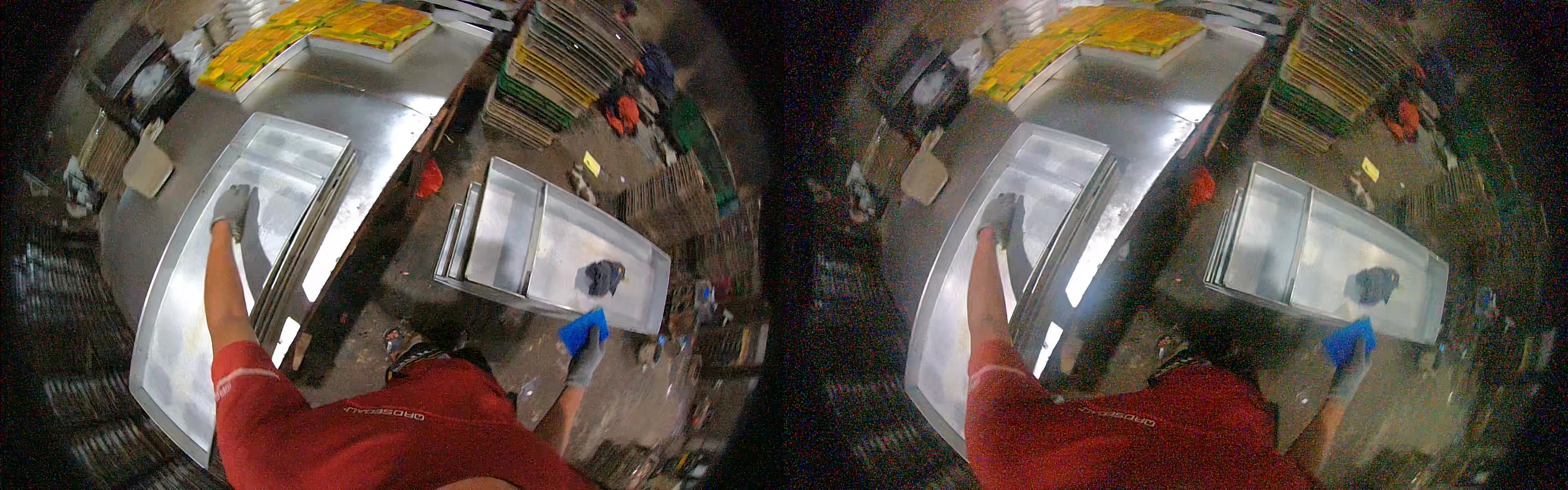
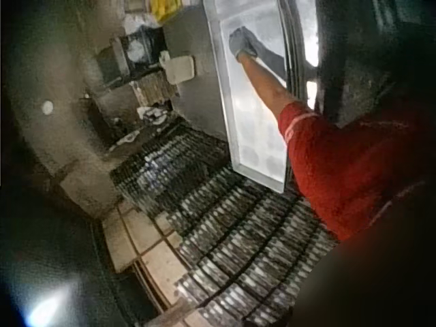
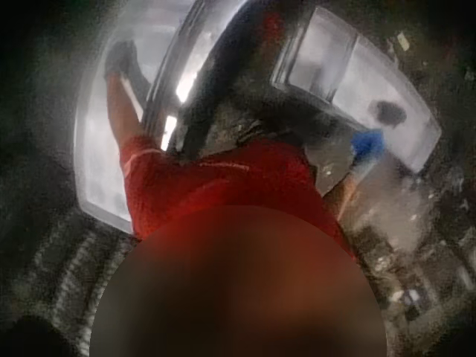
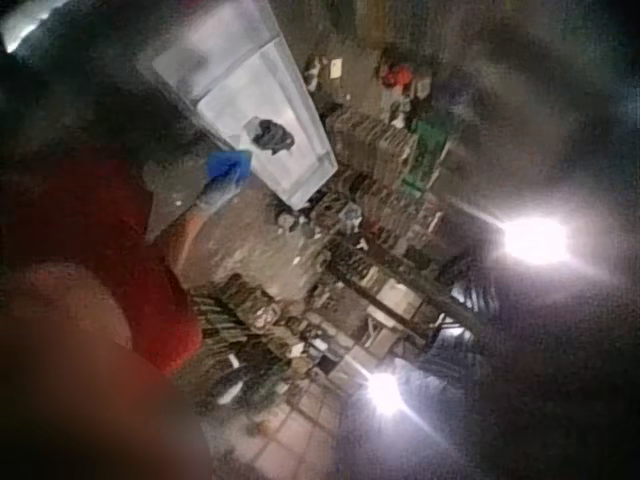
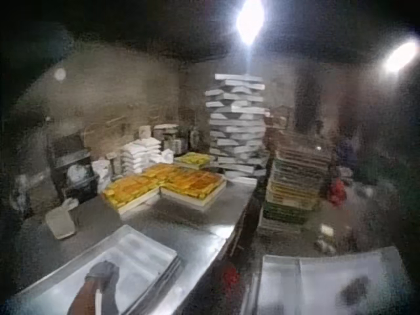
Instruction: The person wipes the interior surfaces of rectangular metal trays using a blue sponge and a dark cloth. The person repeatedly picks up trays, wipes them, and stacks them on a metal table in a workshop.
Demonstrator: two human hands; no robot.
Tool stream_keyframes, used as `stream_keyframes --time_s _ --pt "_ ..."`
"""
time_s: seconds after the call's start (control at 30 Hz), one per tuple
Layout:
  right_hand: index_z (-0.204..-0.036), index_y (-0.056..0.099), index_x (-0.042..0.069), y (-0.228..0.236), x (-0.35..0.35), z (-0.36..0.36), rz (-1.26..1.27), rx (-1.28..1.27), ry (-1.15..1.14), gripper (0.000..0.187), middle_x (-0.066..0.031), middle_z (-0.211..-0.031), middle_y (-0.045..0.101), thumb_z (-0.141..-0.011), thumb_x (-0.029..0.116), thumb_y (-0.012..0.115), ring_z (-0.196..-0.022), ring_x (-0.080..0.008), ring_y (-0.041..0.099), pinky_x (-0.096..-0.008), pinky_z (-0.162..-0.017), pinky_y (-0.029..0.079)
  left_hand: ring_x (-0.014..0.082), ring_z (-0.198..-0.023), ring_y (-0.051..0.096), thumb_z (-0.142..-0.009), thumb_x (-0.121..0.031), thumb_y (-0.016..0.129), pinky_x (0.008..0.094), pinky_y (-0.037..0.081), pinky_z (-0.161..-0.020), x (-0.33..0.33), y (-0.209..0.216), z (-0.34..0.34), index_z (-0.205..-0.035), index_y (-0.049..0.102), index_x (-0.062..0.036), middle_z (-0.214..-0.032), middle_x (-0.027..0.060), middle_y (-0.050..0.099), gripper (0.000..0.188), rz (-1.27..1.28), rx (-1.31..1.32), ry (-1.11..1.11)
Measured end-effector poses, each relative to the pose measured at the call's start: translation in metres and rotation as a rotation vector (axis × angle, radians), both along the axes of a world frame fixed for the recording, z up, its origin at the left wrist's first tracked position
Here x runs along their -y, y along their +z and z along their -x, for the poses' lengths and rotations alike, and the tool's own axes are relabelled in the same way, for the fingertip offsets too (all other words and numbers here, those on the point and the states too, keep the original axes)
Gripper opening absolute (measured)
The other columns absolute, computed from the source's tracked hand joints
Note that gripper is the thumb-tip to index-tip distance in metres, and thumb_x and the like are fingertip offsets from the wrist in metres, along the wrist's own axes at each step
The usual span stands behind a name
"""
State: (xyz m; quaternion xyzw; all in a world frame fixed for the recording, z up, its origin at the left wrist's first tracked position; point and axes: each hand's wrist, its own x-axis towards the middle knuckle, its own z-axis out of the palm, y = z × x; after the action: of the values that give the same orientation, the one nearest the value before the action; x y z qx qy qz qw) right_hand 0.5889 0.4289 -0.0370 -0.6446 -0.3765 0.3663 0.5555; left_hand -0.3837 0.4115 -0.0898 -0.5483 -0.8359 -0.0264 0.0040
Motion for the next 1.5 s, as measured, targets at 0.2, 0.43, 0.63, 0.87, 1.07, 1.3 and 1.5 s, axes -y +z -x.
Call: stream_keyframes --time_s 0.2,0.43,0.63,0.87,1.07,1.3,1.5 --pt "-0.116 0.069 0.006 -0.017 -0.068 0.035 0.022 -0.158 -0.028 0.025 -0.0006 -0.099 0.067 -0.105 0.027 0.061 -0.087 -0.0138 0.063 -0.0315 -0.079 0.055 0.0441 -0.114 0.068 -0.096 -0.020 0.069 0.0477 0.050 -0.105 -0.082 0.103 -0.171 -0.131 0.066 0.0011 -0.129 0.0254 0.069 0.041 -0.795 0.136 -0.128" --pt "-0.125 0.069 0.007 0.053 -0.139 0.151 -0.152 0.273 0.530 0.045 -0.0098 -0.098 0.074 -0.095 0.041 0.067 -0.086 -0.0221 0.071 -0.0412 -0.080 0.058 0.0421 -0.119 0.064 -0.100 -0.018 0.056 0.0501 0.046 -0.109 -0.197 0.115 -0.625 -0.135 0.062 0.0024 -0.132 0.0253 0.066 0.041 -0.671 0.410 -0.901" --pt "-0.110 0.072 0.006 -0.002 -0.198 -0.193 -0.114 0.079 0.407 0.028 -0.0043 -0.095 0.071 -0.096 0.030 0.074 -0.079 -0.0154 0.068 -0.0350 -0.072 0.058 0.0395 -0.115 0.064 -0.095 -0.019 0.070 0.0471 0.050 -0.101 -0.305 0.092 -0.743 -0.121 0.070 0.0014 -0.122 0.0246 0.069 0.034 -0.574 0.591 -0.523" --pt "-0.106 0.075 -0.001 -0.092 -0.262 -0.582 0.498 0.812 -0.356 0.036 -0.0168 -0.090 0.076 -0.082 0.026 0.073 -0.080 -0.0269 0.073 -0.0388 -0.075 0.058 0.0423 -0.117 0.063 -0.087 -0.030 0.077 0.0470 0.050 -0.103 -0.319 -0.002 -1.038 -0.141 0.059 -0.0033 -0.128 0.0238 0.067 0.063 -0.257 0.747 -1.074" --pt "-0.107 0.075 0.003 -0.137 -0.290 -0.434 0.337 0.605 0.279 0.036 -0.0066 -0.093 0.074 -0.089 0.035 0.077 -0.079 -0.0187 0.064 -0.0407 -0.075 0.055 0.0257 -0.112 0.070 -0.085 -0.009 0.074 0.0355 0.055 -0.098 -0.294 0.022 -0.976 -0.143 0.055 -0.0003 -0.130 0.0142 0.069 0.062 0.264 1.277 -0.616" --pt "-0.094 0.076 0.008 -0.055 -0.227 -0.021 0.192 0.508 1.054 0.031 -0.0167 -0.087 0.074 -0.095 0.032 0.056 -0.082 -0.0330 0.073 -0.0495 -0.077 0.057 0.0170 -0.096 0.069 -0.092 -0.018 0.074 0.0337 0.055 -0.083 -0.259 0.068 -0.780 -0.128 0.066 0.0009 -0.113 0.0095 0.074 0.042 -0.438 1.187 0.119" --pt "-0.100 0.075 0.008 -0.035 -0.262 -0.249 0.417 0.091 0.567 0.029 -0.0156 -0.090 0.072 -0.089 0.033 0.066 -0.083 -0.0294 0.069 -0.0461 -0.077 0.055 0.0189 -0.096 0.068 -0.097 -0.023 0.068 0.0354 0.053 -0.084 -0.173 0.052 -0.712 -0.128 0.067 0.0007 -0.112 0.0111 0.073 0.039 -0.431 1.044 0.226"
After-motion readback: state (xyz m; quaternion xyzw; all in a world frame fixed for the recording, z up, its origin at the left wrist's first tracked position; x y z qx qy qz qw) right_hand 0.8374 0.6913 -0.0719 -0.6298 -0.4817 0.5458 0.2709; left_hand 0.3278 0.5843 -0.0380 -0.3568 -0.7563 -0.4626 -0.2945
